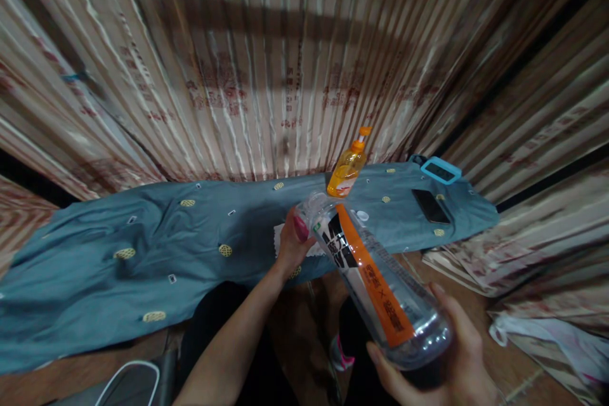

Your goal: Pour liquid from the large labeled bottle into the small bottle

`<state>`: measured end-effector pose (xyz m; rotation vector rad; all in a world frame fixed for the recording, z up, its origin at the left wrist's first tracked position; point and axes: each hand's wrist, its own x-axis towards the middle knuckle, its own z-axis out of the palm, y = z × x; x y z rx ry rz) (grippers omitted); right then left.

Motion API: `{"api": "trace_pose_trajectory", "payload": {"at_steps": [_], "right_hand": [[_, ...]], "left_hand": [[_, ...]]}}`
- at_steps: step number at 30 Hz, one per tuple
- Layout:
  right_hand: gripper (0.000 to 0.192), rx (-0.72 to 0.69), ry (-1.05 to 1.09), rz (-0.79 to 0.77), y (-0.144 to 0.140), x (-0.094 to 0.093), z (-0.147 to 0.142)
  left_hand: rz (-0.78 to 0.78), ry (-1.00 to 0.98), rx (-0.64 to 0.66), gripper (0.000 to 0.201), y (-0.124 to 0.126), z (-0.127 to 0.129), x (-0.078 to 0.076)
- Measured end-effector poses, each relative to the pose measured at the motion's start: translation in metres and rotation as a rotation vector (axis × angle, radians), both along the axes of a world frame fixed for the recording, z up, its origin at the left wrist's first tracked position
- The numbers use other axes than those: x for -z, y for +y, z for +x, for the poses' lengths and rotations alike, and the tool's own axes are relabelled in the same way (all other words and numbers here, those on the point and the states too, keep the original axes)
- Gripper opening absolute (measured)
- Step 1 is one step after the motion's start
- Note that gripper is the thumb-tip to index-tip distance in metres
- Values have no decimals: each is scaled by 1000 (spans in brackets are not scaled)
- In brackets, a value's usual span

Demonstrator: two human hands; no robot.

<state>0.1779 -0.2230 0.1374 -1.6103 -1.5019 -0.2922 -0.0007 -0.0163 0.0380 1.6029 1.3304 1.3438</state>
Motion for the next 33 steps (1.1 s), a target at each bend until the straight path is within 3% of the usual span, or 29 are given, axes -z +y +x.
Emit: {"api": "trace_pose_trajectory", "payload": {"at_steps": [7, 18, 25, 33], "right_hand": [[97, 29, 4, -38, -2, -2, 0], [103, -49, -171, 42, 3, -1, 13], [97, 17, -17, -10, -1, -1, 1], [96, -1, -14, -26, -1, -4, 1]], "left_hand": [[-4, 2, 6, 71, -1, 0, -2], [-31, 2, 13, 70, -3, -1, -7], [-27, 13, -5, 71, -2, -1, -2], [-23, -19, 0, 69, -2, 1, -5]]}}
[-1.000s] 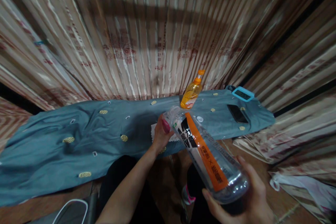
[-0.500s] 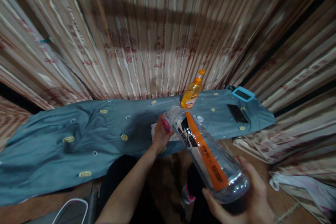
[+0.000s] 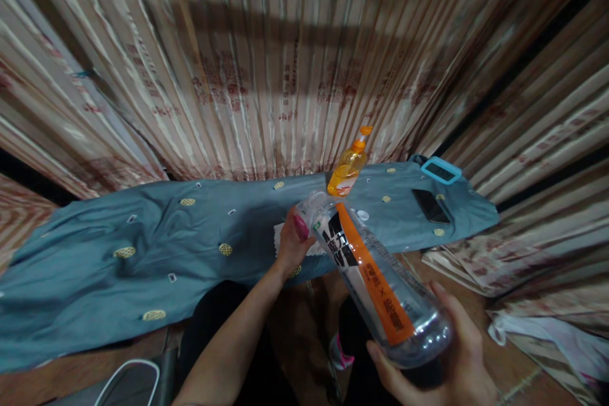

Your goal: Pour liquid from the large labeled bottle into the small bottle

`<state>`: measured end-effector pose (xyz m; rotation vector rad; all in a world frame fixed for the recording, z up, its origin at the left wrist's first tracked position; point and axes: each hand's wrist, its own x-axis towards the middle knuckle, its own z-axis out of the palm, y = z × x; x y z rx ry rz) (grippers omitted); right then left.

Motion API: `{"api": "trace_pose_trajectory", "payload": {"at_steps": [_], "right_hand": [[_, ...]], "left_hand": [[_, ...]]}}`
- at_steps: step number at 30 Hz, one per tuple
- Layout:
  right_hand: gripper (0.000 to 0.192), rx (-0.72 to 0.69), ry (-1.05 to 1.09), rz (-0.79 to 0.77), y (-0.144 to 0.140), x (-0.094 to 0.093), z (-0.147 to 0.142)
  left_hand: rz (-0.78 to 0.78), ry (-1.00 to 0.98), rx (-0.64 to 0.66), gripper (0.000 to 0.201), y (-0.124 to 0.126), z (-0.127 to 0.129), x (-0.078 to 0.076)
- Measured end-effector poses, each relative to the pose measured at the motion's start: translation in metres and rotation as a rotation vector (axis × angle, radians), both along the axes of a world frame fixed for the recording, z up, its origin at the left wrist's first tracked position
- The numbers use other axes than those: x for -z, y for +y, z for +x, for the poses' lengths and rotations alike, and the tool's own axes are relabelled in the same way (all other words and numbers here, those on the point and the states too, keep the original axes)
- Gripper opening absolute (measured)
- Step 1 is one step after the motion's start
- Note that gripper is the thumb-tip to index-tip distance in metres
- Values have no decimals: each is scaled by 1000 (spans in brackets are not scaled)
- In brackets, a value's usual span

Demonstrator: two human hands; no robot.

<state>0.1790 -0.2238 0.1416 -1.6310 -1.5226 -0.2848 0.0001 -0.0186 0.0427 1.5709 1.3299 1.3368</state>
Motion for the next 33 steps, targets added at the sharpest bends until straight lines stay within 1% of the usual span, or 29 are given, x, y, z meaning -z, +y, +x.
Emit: {"api": "trace_pose_trajectory", "payload": {"at_steps": [6, 10, 14, 21, 29, 33], "right_hand": [[96, 14, 41, -6, -2, 4, -2], [98, 33, 18, -7, -2, 3, -3], [97, 17, -16, 5, -1, 1, -1], [97, 5, 26, 4, -1, 2, -2], [97, 1, 5, -1, 0, 3, 1], [98, 15, 6, -20, -1, 4, 1]], "left_hand": [[-10, 27, 8, 69, 0, -2, -2], [-21, 24, 6, 70, 0, -1, 0], [-9, 14, 3, 69, 0, -1, 1], [-8, 10, 6, 69, -2, -2, -1], [-1, 12, 1, 68, 0, -1, 2], [5, 23, -7, 67, 0, -1, 1]]}}
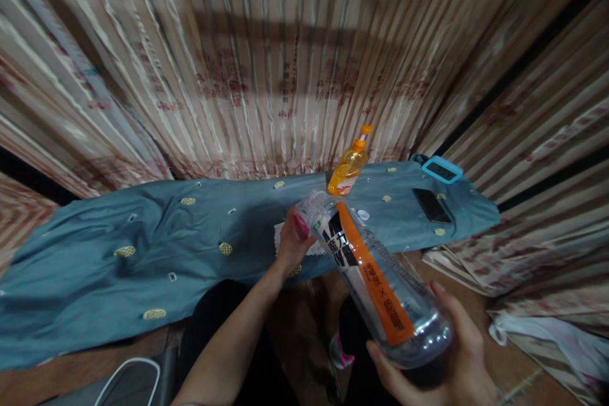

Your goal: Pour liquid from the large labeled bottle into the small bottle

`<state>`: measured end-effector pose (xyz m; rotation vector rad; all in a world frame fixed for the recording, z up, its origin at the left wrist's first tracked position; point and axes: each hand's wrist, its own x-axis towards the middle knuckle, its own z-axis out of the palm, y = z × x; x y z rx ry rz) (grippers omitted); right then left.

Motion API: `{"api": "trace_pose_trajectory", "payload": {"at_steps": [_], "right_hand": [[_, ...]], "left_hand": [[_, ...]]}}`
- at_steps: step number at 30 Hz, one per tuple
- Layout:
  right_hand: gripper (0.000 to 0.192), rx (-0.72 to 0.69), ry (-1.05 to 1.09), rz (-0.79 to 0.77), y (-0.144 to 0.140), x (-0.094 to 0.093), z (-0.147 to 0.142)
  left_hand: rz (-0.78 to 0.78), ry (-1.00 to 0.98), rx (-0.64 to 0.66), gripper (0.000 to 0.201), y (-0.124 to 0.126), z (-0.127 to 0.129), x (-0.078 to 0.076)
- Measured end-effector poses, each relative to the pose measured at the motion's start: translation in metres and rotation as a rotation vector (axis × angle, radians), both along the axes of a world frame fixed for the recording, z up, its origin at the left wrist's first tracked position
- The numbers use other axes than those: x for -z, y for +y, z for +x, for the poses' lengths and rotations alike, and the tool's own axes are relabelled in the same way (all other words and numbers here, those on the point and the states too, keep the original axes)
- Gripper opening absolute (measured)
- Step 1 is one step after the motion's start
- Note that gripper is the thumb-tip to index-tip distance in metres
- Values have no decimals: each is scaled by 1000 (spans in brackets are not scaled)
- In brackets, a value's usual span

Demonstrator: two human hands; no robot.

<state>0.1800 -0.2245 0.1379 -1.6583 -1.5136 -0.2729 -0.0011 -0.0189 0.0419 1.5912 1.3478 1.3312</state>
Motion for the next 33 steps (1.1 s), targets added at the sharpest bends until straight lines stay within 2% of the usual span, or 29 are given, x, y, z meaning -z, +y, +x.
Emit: {"api": "trace_pose_trajectory", "payload": {"at_steps": [10, 16, 33], "right_hand": [[97, -13, -11, 50, 1, -3, -1], [97, -13, 22, 5, 0, -1, -1], [96, -15, -1, 5, -1, -2, -1]], "left_hand": [[3, -22, 15, 67, -1, 0, -3], [-18, -10, 5, 67, -1, -1, -1], [21, -42, 8, 65, 1, 1, 3]]}}
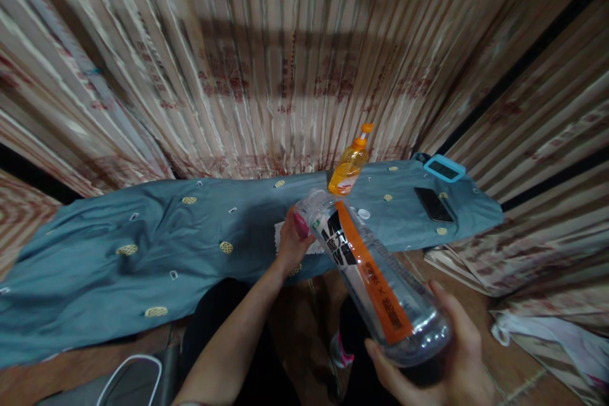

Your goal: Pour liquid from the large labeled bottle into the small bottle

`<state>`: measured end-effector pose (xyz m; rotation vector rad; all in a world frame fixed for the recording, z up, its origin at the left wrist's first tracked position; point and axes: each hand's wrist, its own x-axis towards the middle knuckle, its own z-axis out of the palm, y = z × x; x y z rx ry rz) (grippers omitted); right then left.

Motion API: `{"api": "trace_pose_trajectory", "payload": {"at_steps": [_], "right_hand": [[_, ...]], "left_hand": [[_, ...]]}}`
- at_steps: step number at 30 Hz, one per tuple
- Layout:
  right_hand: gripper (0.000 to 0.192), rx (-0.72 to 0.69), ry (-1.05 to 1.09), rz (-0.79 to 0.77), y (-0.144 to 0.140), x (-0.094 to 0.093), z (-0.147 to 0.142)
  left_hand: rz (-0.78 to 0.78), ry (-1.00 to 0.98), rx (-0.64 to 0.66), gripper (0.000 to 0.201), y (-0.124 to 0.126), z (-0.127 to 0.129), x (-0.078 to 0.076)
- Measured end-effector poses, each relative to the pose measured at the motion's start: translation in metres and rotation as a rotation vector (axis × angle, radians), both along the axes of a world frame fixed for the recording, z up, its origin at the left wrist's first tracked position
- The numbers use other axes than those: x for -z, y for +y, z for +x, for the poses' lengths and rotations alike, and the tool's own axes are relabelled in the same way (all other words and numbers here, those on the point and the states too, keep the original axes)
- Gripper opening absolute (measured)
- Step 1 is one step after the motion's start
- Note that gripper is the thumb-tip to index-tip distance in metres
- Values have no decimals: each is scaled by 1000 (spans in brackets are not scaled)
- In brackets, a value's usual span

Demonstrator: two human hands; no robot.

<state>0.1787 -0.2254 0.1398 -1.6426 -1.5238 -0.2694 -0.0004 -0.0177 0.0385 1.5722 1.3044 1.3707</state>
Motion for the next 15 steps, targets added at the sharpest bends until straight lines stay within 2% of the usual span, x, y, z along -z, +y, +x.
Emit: {"api": "trace_pose_trajectory", "payload": {"at_steps": [15], "right_hand": [[97, -24, 36, -11, 0, 2, 2]], "left_hand": [[-31, 12, -11, 66, -1, 0, -2]]}}
